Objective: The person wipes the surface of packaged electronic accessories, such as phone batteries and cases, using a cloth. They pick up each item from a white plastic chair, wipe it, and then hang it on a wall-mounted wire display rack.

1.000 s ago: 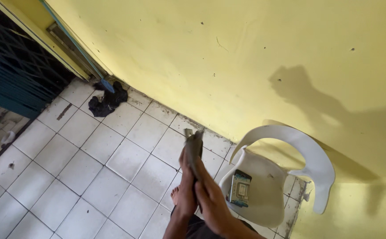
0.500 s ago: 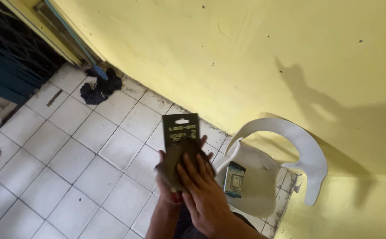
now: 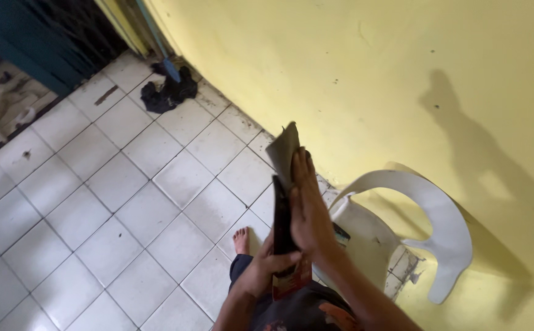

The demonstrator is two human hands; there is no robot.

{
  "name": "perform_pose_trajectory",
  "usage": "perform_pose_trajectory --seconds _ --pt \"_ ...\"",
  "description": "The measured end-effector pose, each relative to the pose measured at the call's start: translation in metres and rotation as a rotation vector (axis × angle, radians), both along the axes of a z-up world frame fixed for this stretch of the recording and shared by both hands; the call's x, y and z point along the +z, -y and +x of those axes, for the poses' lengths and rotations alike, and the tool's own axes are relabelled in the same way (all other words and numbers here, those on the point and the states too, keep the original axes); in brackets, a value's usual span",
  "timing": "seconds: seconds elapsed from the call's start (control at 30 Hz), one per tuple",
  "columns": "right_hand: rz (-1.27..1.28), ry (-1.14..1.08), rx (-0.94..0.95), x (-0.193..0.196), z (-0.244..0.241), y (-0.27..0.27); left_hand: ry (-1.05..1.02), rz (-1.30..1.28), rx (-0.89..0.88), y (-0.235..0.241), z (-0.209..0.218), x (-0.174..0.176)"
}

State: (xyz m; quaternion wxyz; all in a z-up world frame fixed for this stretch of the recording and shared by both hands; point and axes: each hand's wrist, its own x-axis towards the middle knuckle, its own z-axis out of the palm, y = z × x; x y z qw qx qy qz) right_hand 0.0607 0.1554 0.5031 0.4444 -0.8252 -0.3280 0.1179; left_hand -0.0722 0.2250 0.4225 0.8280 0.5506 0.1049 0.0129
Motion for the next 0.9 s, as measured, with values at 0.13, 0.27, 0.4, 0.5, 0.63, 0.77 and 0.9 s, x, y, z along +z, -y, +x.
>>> perform_pose_trajectory --seconds 0.13,0.27,0.4,0.5,0.63,0.77,0.9 --pt "-0.210 -0.447 0.038 0.007 0.029 -0.003 -0.013 -0.360 -0.008 -0.007 -0.020 0.007" --pt "-0.256 -0.559 -0.113 0.014 0.008 0.004 -0.206 -0.550 0.299 -0.020 -0.037 0.000" --pt "0.053 -0.063 0.168 0.004 -0.047 0.005 -0.096 -0.607 0.399 -0.012 -0.022 -0.017" --pt "-0.005 0.019 0.255 -0.006 -0.075 0.016 -0.260 -0.464 0.509 -0.009 -0.005 -0.015" --pt "0.019 0.029 0.313 -0.007 -0.091 0.039 0.022 -0.619 0.493 -0.003 0.007 0.003" --pt "0.069 0.040 0.230 -0.009 -0.084 0.044 -0.109 -0.568 0.593 -0.002 0.022 0.015" --pt "0.085 -0.226 -0.031 -0.032 -0.072 0.049 -0.034 -0.393 0.658 -0.008 0.025 0.007"
